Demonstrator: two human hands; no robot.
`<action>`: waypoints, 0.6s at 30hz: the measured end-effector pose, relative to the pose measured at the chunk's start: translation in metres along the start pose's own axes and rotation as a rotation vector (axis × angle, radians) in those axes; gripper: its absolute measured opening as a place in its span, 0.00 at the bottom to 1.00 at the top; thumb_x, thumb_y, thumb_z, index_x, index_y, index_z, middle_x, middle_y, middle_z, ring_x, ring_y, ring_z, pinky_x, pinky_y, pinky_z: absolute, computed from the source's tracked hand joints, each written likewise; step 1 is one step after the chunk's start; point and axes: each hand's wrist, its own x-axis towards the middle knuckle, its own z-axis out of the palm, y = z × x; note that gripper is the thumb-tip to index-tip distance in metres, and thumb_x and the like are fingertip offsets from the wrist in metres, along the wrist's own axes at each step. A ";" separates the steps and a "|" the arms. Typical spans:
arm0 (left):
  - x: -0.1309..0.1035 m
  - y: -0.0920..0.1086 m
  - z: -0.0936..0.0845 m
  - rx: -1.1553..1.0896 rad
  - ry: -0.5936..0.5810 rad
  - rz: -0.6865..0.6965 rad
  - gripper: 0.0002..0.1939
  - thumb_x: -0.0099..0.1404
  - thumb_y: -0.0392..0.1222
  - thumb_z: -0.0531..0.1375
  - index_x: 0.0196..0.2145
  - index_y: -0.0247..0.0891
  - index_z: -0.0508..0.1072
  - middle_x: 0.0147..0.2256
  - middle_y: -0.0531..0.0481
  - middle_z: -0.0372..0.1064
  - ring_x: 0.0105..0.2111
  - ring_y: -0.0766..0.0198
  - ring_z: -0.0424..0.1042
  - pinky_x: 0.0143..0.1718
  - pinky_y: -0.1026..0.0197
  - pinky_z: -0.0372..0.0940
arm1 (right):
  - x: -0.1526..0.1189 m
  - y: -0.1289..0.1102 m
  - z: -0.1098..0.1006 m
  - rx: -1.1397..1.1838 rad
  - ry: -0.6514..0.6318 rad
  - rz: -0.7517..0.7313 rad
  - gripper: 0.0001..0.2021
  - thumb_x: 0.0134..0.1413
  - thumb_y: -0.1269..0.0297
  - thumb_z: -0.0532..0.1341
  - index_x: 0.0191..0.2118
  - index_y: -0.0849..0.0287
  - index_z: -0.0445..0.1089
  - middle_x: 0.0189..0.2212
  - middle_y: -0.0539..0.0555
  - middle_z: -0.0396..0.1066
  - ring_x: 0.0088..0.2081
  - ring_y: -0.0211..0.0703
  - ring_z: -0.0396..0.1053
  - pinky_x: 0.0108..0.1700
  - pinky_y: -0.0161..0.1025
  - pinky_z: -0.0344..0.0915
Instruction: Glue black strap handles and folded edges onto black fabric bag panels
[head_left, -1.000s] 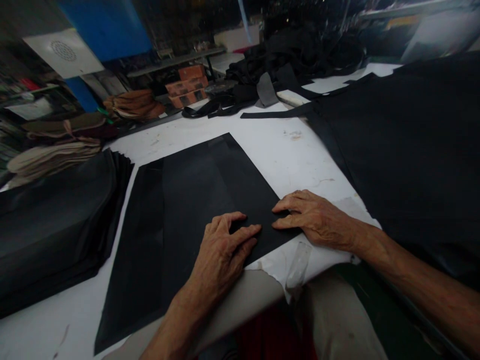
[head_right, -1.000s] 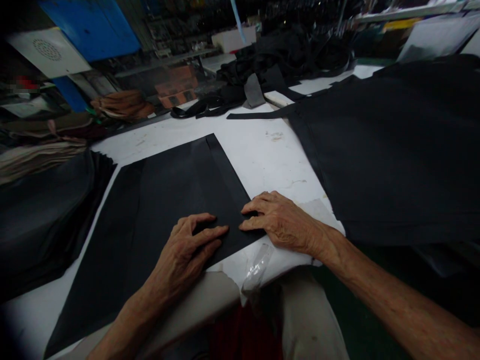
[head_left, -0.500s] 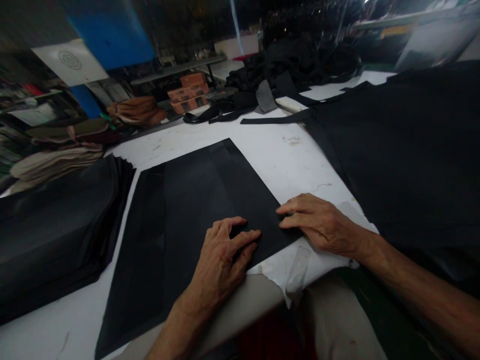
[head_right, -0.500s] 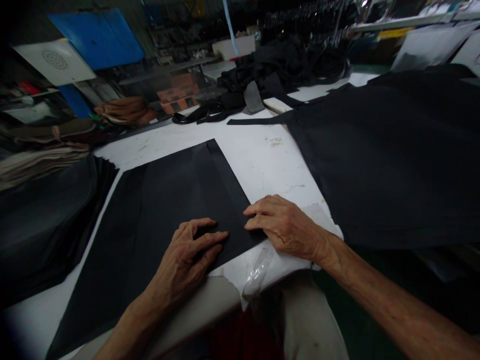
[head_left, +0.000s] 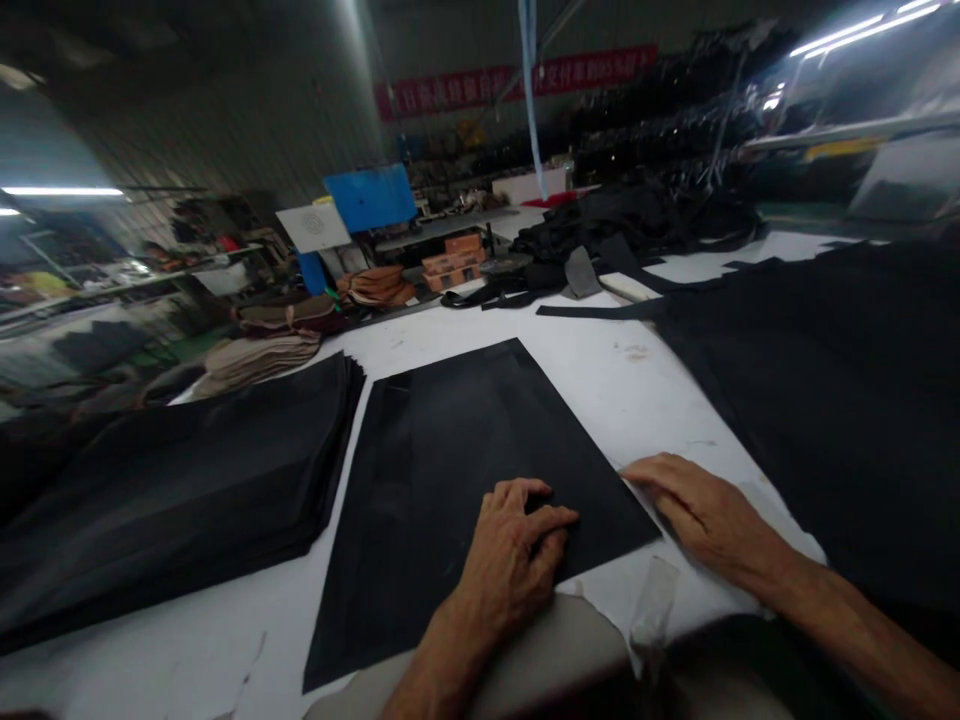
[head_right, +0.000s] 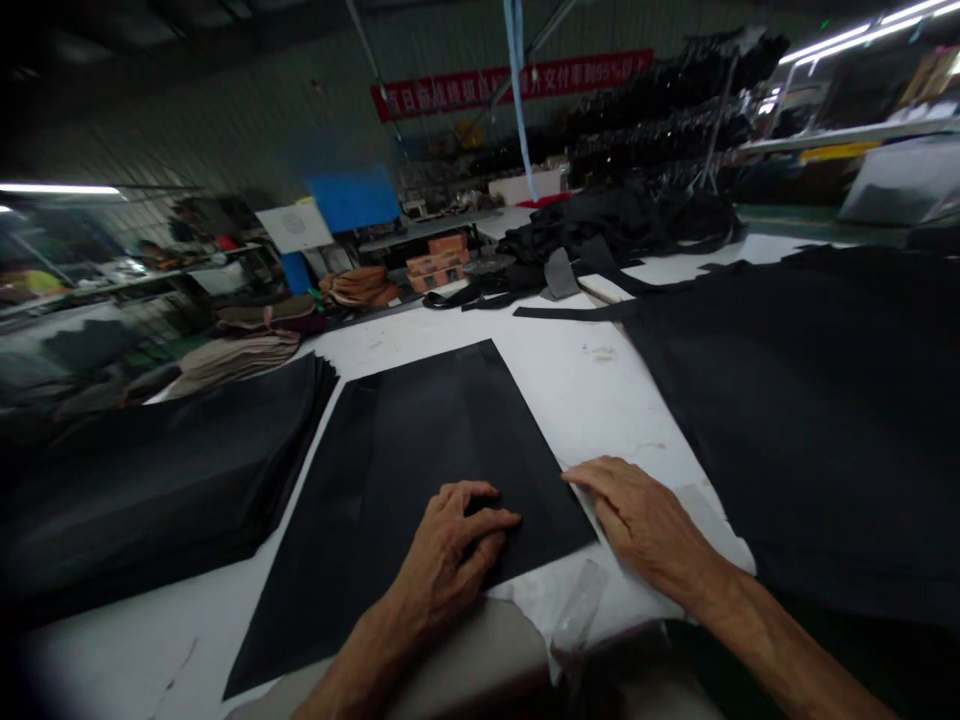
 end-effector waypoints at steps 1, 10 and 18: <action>-0.001 0.001 -0.001 0.000 0.002 -0.001 0.14 0.65 0.38 0.53 0.44 0.52 0.72 0.48 0.49 0.62 0.48 0.58 0.60 0.48 0.52 0.56 | 0.003 -0.002 0.001 0.001 -0.004 0.106 0.16 0.57 0.70 0.47 0.48 0.57 0.66 0.43 0.55 0.71 0.45 0.44 0.68 0.47 0.43 0.62; -0.008 0.021 -0.015 0.100 -0.081 0.065 0.14 0.65 0.42 0.53 0.47 0.44 0.69 0.49 0.46 0.65 0.50 0.54 0.63 0.50 0.48 0.56 | 0.039 -0.018 0.017 -0.125 -0.170 0.496 0.16 0.51 0.58 0.52 0.43 0.59 0.67 0.38 0.59 0.73 0.39 0.53 0.71 0.40 0.45 0.63; -0.044 -0.026 -0.069 -0.142 0.280 -0.402 0.20 0.61 0.39 0.54 0.52 0.39 0.66 0.56 0.41 0.57 0.58 0.53 0.53 0.59 0.49 0.46 | 0.039 0.018 0.009 0.150 -0.172 0.509 0.13 0.42 0.59 0.55 0.34 0.54 0.71 0.30 0.58 0.74 0.34 0.53 0.72 0.38 0.46 0.64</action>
